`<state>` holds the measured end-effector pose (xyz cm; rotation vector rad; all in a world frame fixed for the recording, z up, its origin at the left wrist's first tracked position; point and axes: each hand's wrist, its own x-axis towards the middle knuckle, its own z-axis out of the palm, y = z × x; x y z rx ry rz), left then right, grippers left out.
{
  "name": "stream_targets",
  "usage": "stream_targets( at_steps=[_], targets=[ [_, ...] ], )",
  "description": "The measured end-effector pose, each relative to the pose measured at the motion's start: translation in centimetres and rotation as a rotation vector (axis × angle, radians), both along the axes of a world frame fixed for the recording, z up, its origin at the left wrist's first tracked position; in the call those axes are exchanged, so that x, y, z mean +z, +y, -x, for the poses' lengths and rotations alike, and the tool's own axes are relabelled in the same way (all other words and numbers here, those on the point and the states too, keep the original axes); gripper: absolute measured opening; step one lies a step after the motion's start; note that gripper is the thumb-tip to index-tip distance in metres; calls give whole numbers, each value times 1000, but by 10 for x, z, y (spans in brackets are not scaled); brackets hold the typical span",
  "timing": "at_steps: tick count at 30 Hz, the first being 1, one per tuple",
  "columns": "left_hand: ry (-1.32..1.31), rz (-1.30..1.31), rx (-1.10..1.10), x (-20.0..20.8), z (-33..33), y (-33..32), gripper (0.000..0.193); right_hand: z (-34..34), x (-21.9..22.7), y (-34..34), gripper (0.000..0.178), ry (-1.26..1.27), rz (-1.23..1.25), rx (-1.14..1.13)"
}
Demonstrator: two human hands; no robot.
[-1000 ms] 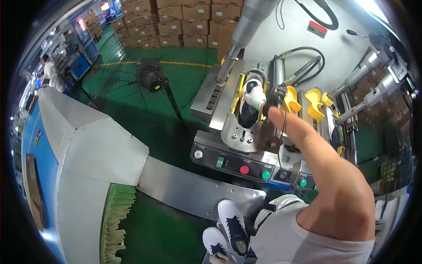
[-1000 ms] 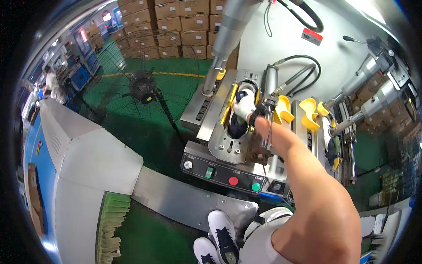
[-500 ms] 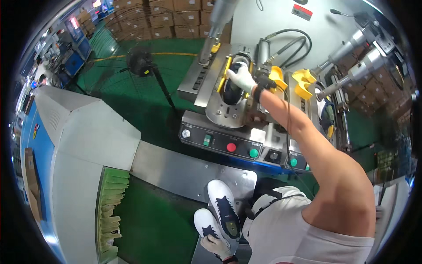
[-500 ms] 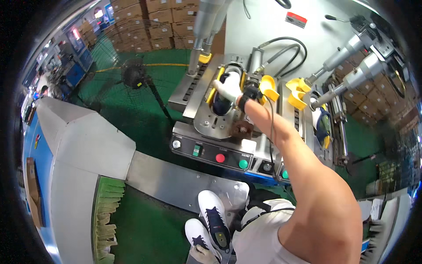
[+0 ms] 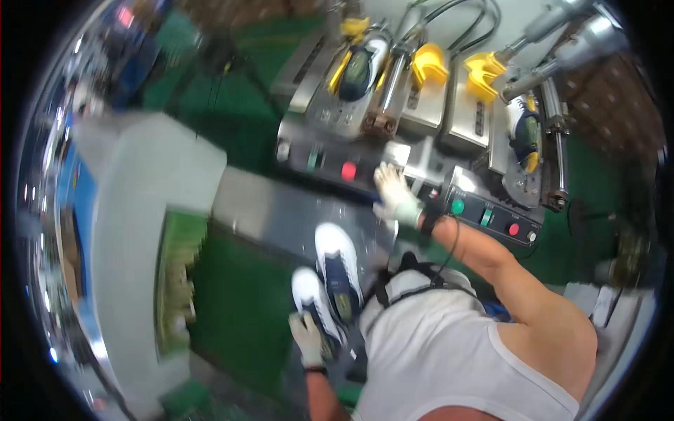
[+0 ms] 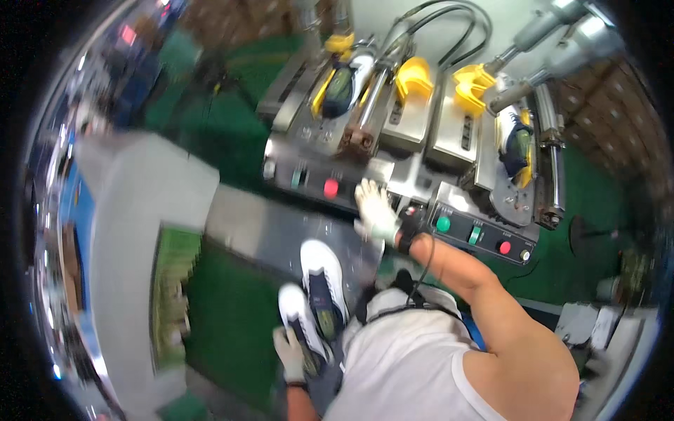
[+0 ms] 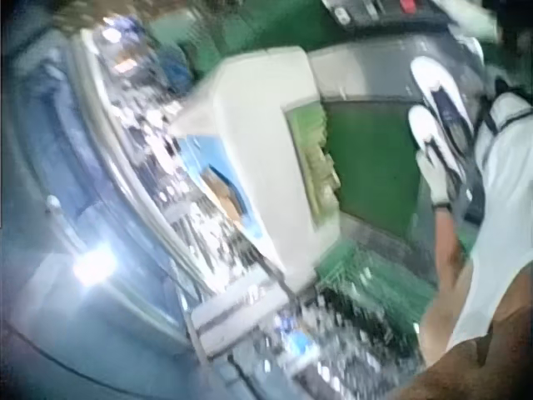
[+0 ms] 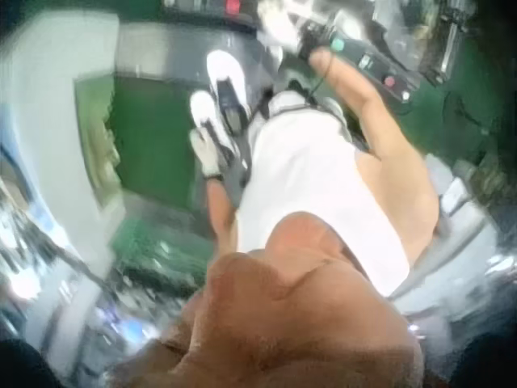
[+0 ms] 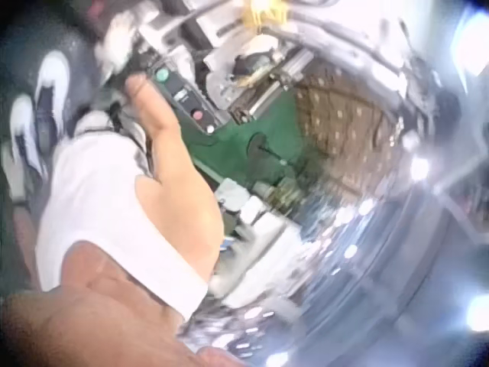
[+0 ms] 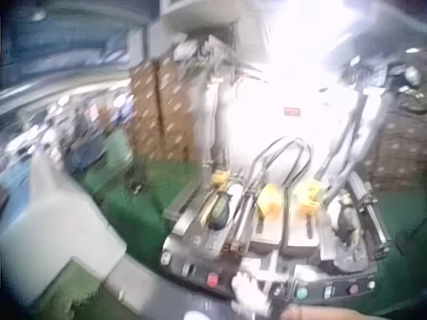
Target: Operate a shoe-lasting machine to shape and heat sneakers.
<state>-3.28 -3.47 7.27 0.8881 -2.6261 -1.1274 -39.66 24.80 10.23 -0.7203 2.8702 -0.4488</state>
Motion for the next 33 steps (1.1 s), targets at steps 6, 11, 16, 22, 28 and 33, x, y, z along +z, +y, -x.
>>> stream_targets(
  at_steps=[6, 11, 16, 22, 28, 33],
  targets=[
    [90, 65, 331, 18, -41, 25, 28, -68, 18, 49, 78, -324, 496, 36],
    [-73, 19, 494, -15, -143, 67, 44, -129, -34, 73, 81, -737, 481, -9],
    [-148, 32, 490, -2, -160, 85, 59, -181, -80, 97, 80, -893, 449, -133],
    [-49, 79, 313, 0, -126, 33, 71, -196, -32, 40, 70, -789, 571, -75],
    [32, -62, -65, -2, -79, -15, 61, -190, -1, -74, 50, -201, 351, 324],
    [76, -113, -194, -15, -69, -43, 31, -191, -30, -105, 33, -247, 113, 390]
  ],
)
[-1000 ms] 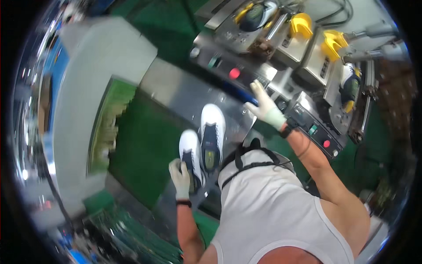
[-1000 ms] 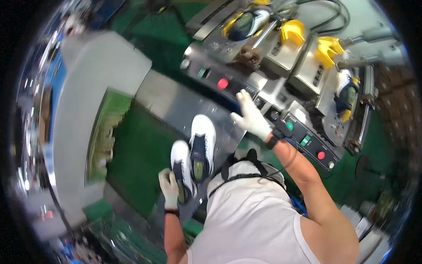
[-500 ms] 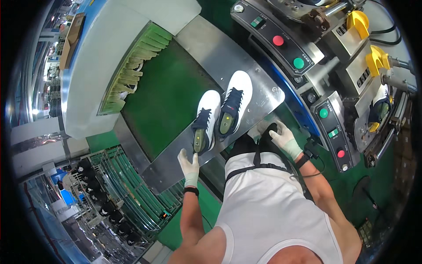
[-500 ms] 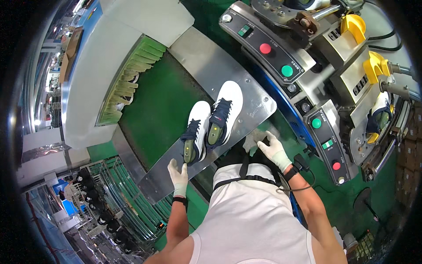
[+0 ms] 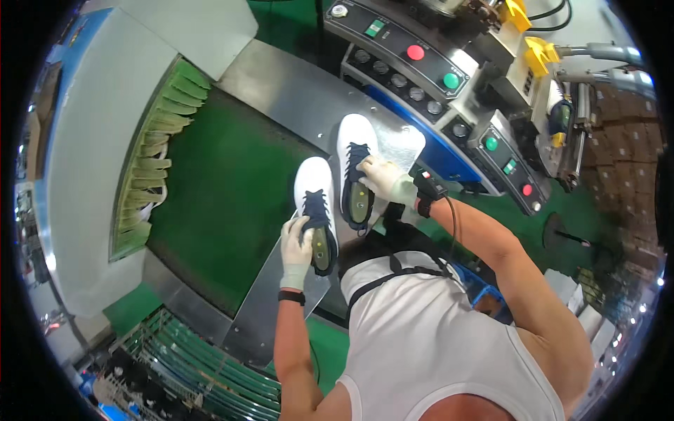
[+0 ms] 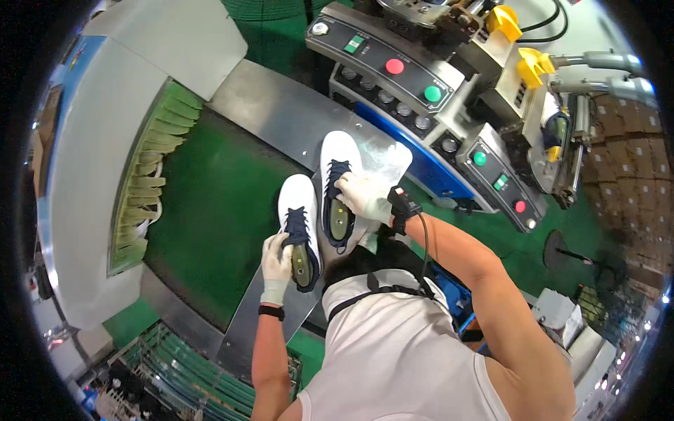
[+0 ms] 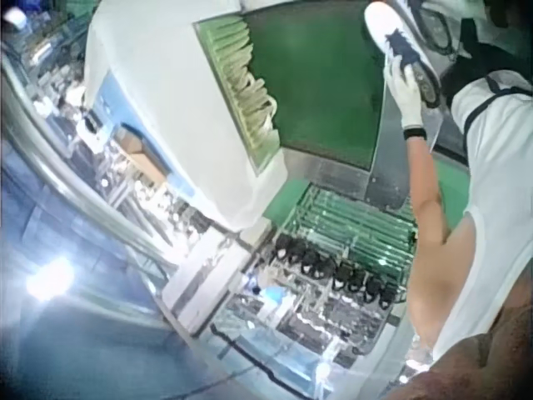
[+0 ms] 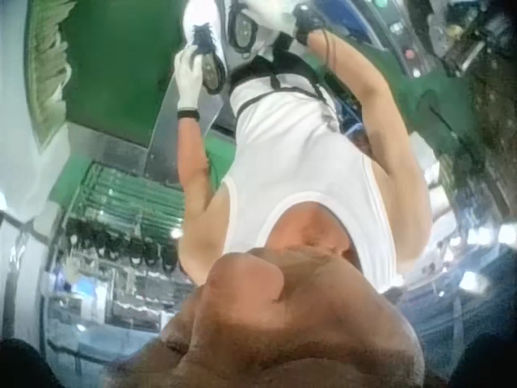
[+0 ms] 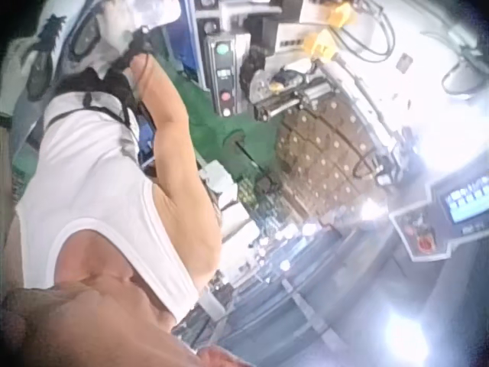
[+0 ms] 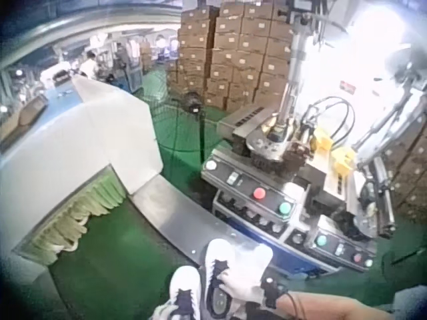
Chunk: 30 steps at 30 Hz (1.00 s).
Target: Operate a shoe-lasting machine to shape and heat sneakers.
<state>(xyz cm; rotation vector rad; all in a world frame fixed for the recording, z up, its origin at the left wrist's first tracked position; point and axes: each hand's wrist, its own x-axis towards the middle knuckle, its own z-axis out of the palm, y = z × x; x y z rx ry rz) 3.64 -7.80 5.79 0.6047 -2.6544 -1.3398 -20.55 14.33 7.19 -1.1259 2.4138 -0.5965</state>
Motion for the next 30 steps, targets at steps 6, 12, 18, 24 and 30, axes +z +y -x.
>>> stream_targets(
  at_steps=[6, 12, 18, 24, 30],
  targets=[
    [3, -120, -1, -12, 17, -7, 28, 50, -15, 15, 36, -339, 107, -114],
    [-67, -69, 227, -1, -8, 19, 77, 34, 7, 2, 41, -568, 84, -203],
    [-314, -93, 381, -2, 11, 54, 87, -60, -41, 3, 100, -286, 124, -725],
    [-395, -26, 337, 5, 29, 50, 71, -66, -126, -60, 99, -115, 325, -1211],
    [-415, -174, 310, 15, 23, 32, 73, -63, -64, -56, 78, -154, 166, -1149]
  ],
)
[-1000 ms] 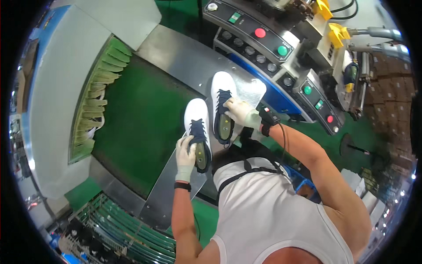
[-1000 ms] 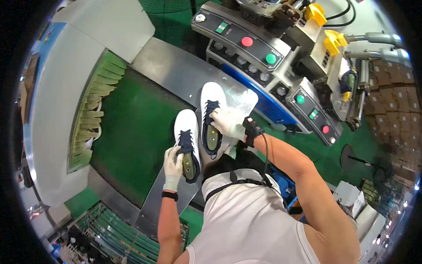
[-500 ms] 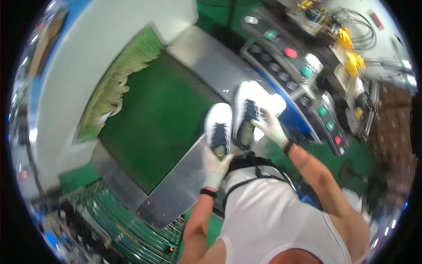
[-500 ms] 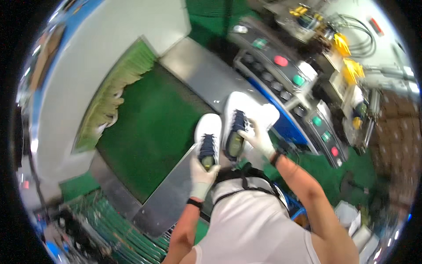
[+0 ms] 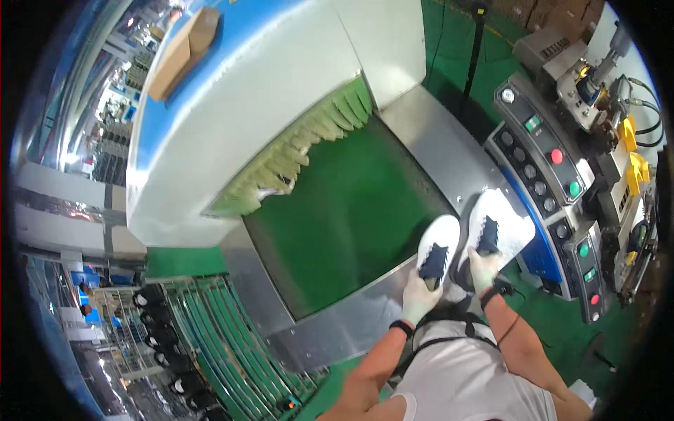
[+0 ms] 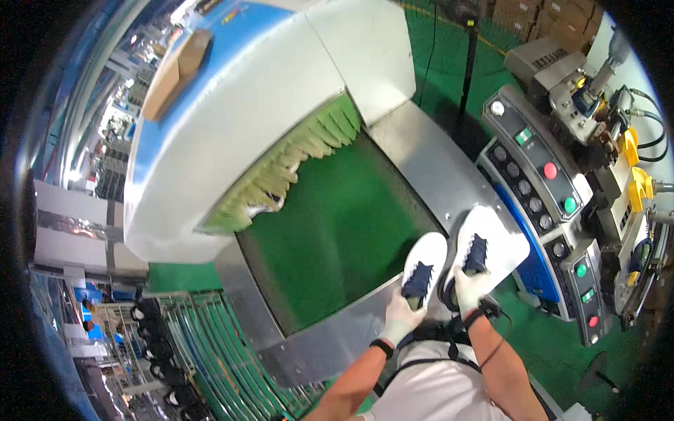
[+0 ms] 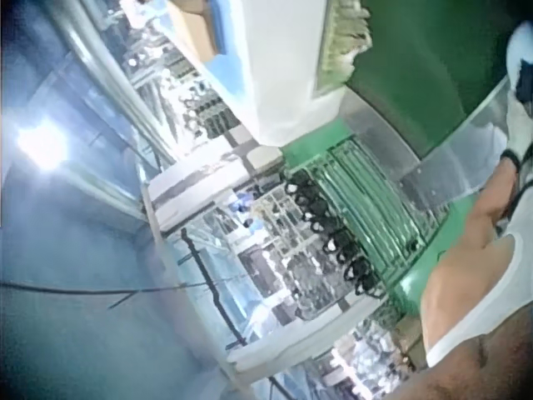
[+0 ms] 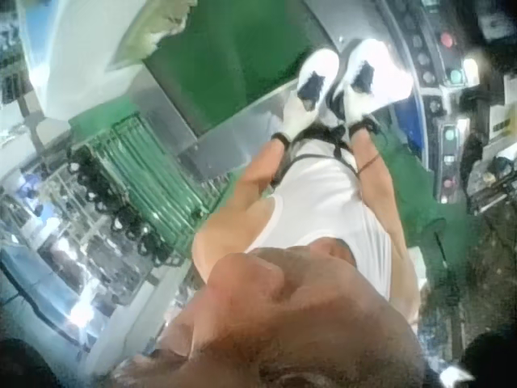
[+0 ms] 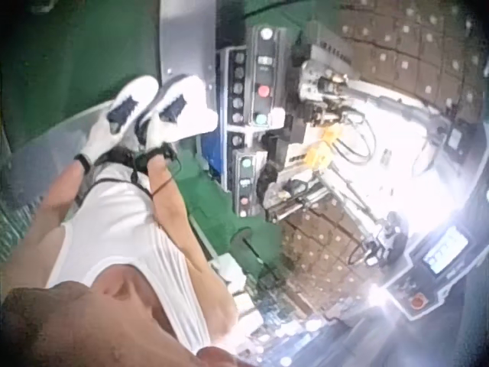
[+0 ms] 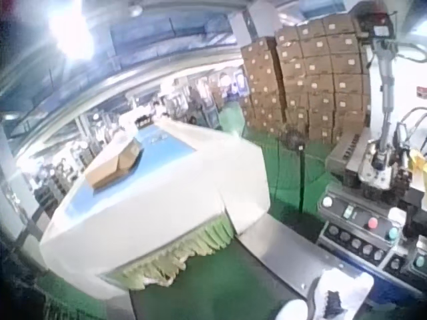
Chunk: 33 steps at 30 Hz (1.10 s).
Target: Operate a shoe-lasting machine to shape and heat sneakers.
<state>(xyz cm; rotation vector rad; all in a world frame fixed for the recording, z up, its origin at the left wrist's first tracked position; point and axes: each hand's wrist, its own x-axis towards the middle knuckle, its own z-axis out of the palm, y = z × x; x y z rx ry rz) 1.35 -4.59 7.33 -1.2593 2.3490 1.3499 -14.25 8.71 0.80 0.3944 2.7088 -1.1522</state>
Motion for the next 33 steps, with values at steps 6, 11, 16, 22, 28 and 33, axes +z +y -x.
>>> stream_targets(
  at_steps=[6, 11, 16, 22, 28, 33],
  targets=[
    [-12, -60, -90, -31, -38, -35, 84, -6, 15, 51, 61, -105, 421, -49],
    [322, -168, 91, -31, -28, -55, 57, -11, 59, 98, 37, -341, 865, -353],
    [374, -104, -148, 15, 10, -47, 41, -62, 107, 156, 30, -182, 873, -401],
    [455, -214, -889, 70, 107, 31, 21, -113, 201, 218, 41, -47, 1089, -613],
    [397, -752, -926, 152, 145, 143, 58, -184, 247, 257, 48, 495, 944, -828],
    [393, -822, -1248, 176, 112, 255, 58, -295, 300, 303, 50, 846, 939, -1151]
  ],
)
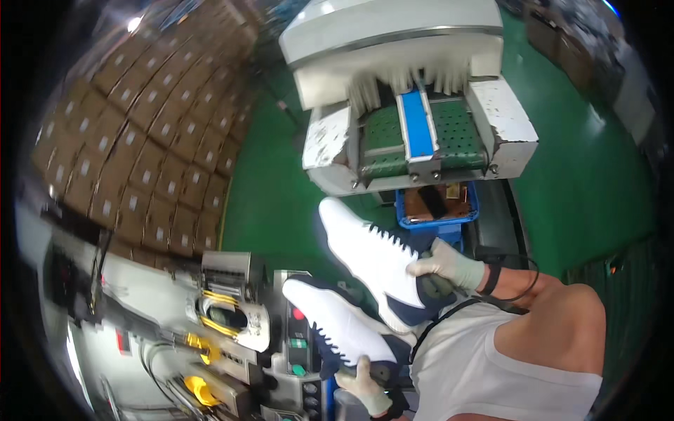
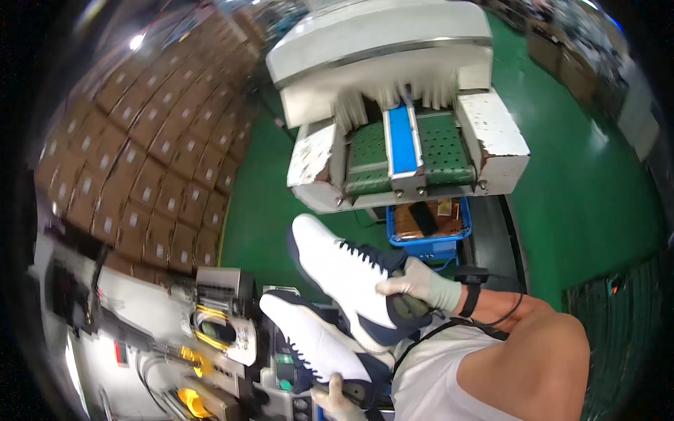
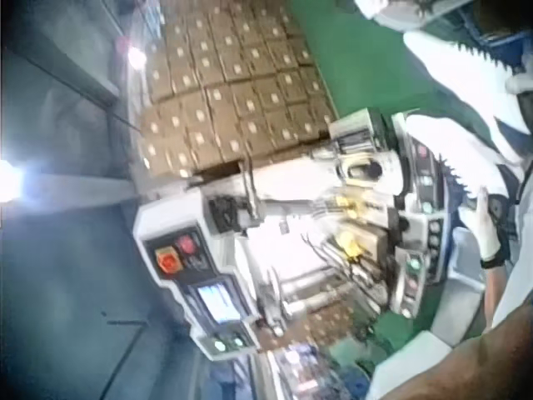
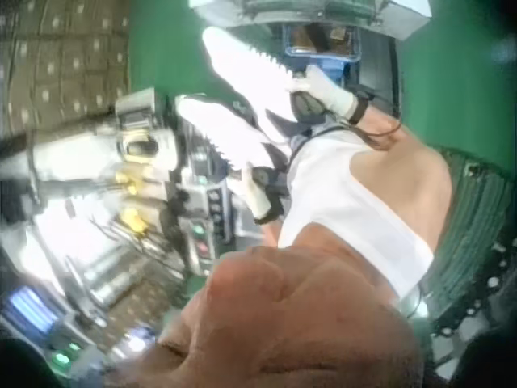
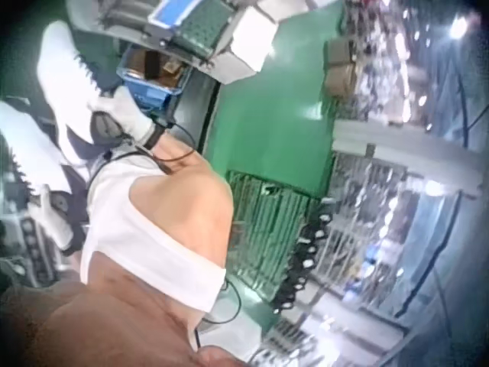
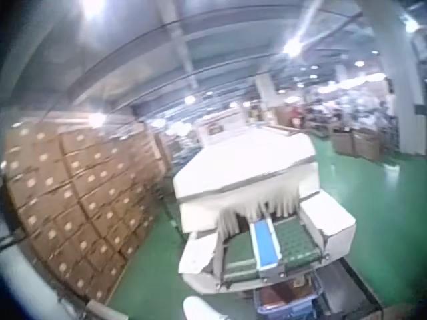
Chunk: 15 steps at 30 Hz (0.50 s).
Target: Operate a shoe-lasting machine to shape and heat sneakers.
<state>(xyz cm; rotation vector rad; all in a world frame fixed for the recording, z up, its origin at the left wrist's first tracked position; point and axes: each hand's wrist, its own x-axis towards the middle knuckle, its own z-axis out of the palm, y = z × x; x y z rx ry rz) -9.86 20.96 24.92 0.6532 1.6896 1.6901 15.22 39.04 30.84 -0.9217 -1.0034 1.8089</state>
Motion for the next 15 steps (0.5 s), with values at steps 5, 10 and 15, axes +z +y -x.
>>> stream_targets(
  at_steps=[5, 10, 15],
  targets=[
    [215, 86, -381, 22, -39, 159, 56, -100, -14, 76, 52, -63, -229, -495],
    [305, -140, -647, 52, -81, 341, 61, -171, -7, 146, 54, -459, -334, -899],
    [655, -361, -805, 45, -149, 512, 67, -198, 14, 221, 72, -1075, -34, -949]
  ],
)
